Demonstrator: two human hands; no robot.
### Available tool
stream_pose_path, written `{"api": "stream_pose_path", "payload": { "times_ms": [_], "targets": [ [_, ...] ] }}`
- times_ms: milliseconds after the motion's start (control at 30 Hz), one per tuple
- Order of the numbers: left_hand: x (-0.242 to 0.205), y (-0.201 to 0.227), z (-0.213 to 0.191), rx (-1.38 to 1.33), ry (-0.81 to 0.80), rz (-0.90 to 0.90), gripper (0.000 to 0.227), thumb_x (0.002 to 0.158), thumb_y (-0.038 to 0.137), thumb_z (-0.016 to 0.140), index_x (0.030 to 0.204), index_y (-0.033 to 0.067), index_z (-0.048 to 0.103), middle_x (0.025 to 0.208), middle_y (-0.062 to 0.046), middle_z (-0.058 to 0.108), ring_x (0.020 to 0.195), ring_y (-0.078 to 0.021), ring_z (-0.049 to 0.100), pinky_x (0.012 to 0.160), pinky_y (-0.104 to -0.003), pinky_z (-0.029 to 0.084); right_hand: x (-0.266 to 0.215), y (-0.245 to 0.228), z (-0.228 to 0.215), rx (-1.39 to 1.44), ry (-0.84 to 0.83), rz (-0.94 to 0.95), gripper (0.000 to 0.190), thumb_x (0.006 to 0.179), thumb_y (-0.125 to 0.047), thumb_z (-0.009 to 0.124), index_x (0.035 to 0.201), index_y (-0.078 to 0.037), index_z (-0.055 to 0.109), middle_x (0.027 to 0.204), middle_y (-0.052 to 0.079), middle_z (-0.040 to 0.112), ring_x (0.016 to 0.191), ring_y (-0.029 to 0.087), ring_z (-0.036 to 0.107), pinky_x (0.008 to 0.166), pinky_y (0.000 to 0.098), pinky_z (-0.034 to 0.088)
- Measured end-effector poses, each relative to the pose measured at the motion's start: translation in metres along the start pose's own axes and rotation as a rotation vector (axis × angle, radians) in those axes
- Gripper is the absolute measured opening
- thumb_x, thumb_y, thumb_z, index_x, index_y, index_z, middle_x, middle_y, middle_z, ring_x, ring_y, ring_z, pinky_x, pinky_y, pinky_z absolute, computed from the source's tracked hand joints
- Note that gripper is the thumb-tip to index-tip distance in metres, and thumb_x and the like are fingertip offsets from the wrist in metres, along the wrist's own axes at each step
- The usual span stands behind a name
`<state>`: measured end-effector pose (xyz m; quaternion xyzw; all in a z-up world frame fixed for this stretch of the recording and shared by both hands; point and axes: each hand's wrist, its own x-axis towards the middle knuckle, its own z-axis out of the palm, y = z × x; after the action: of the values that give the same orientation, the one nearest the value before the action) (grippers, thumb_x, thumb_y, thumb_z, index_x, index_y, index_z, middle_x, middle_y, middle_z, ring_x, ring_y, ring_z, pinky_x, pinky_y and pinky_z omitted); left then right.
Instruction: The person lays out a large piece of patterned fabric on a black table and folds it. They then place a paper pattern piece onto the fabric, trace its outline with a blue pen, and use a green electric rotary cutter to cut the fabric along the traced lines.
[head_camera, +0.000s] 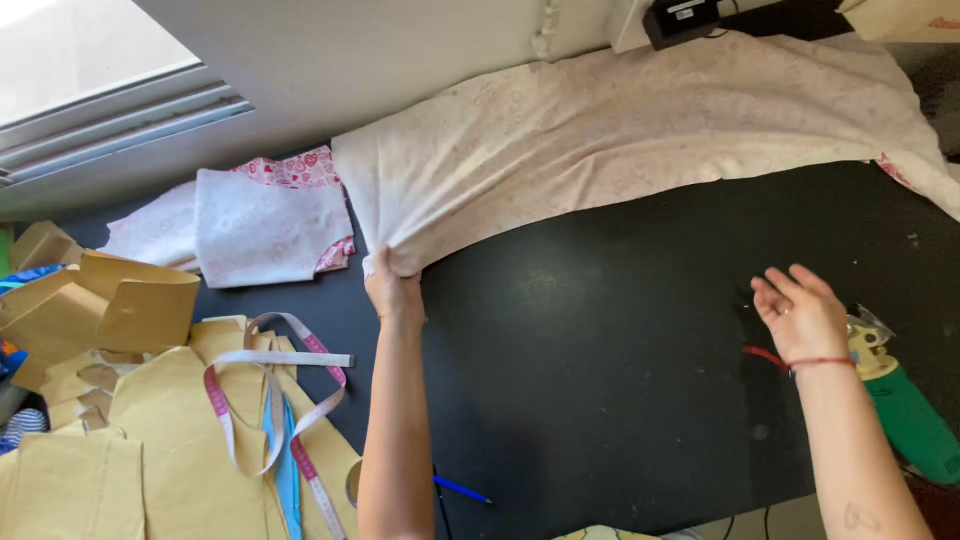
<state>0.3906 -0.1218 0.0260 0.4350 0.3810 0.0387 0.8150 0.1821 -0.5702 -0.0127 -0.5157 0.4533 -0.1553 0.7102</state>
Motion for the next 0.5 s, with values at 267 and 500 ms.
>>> {"api": "stream_pose_path", "payload": {
  "times_ms": [267, 500],
  "targets": [
    [-0.17, -0.014, -0.099, -0.784, -0.496, -0.128, 0.048, 0.084, 0.022, 0.048, 0.127, 0.0048, 0.039, 0.127, -0.015, 0.044, 0.115, -0.0258, 0.043, 0.097, -0.035, 0.032, 0.184, -0.062, -0.008, 0.641, 0.033, 0.412, 0.014, 0.086, -0.009, 0.043, 0.081, 0.004, 0.045, 0.093, 0.023, 0.055, 0.074, 0.018, 0.058, 0.053, 0.0164, 0.049],
    [-0.264, -0.04, -0.15, -0.598, -0.167, -0.027, 0.043, 0.079, 0.022, 0.054, 0.119, 0.0075, 0.049, 0.115, -0.012, 0.054, 0.105, -0.0227, 0.052, 0.084, -0.032, 0.045, 0.284, -0.065, -0.084, 0.36, -0.21, 0.248, 0.034, 0.091, -0.028, 0.061, 0.063, -0.023, 0.042, 0.042, -0.014, 0.029, 0.034, -0.004, 0.031, 0.042, 0.0085, 0.026]
  ]
}}
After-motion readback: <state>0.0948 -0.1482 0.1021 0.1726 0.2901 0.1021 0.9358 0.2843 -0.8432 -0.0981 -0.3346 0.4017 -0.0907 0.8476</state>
